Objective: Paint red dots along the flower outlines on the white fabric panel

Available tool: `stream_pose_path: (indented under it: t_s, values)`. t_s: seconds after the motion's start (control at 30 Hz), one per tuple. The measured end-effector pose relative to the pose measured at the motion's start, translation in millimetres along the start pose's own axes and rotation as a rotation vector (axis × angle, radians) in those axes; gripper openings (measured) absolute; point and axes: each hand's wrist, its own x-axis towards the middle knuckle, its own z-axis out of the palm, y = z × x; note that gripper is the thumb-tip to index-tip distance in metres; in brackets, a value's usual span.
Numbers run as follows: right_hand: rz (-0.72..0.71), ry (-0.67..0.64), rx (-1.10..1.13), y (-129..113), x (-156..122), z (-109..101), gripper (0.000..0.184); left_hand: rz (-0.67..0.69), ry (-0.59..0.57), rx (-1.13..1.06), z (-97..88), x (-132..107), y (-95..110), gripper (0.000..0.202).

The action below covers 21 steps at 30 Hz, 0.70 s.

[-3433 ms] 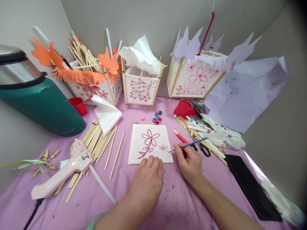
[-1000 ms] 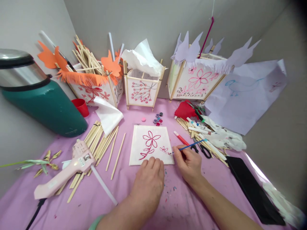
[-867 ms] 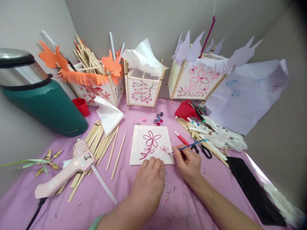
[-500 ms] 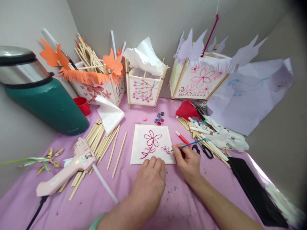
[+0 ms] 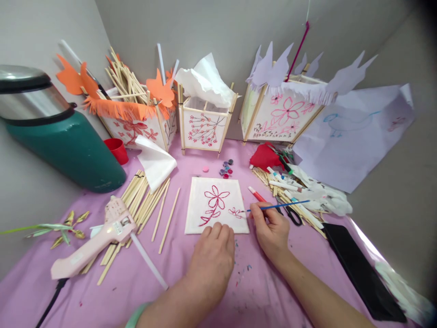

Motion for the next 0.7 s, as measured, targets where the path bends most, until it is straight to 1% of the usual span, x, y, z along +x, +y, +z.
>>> stream_pose_path:
  t_s: [0.13,0.2,0.37,0.43,0.5,0.63,0.7]
  values:
    - [0.146,0.034,0.05,9,1,0,0.019,0.004,-0.056,-0.017,-3.5,0,-1,0.026]
    - [0.197,0.04,0.08,12,1,1,0.02,0.001,-0.08,-0.034,-7.2,0,-2,0.027]
    - [0.228,0.039,0.146,11,1,1,0.022,-0.018,-0.072,-0.055,-14.8,3,-5,0.017]
    - [0.227,0.034,0.162,8,3,0,0.022,-0.014,-0.062,-0.057,-15.6,5,-6,0.014]
    - [0.196,0.02,0.147,3,10,-2,0.022,-0.016,-0.043,-0.052,-15.3,7,-7,0.012]
    - [0.065,-0.005,0.052,-5,35,-1,0.021,-0.021,-0.006,-0.04,-12.8,7,-7,0.013]
    - [0.042,-0.009,0.041,-6,50,5,0.022,-0.032,-0.001,-0.045,-11.1,6,-7,0.015]
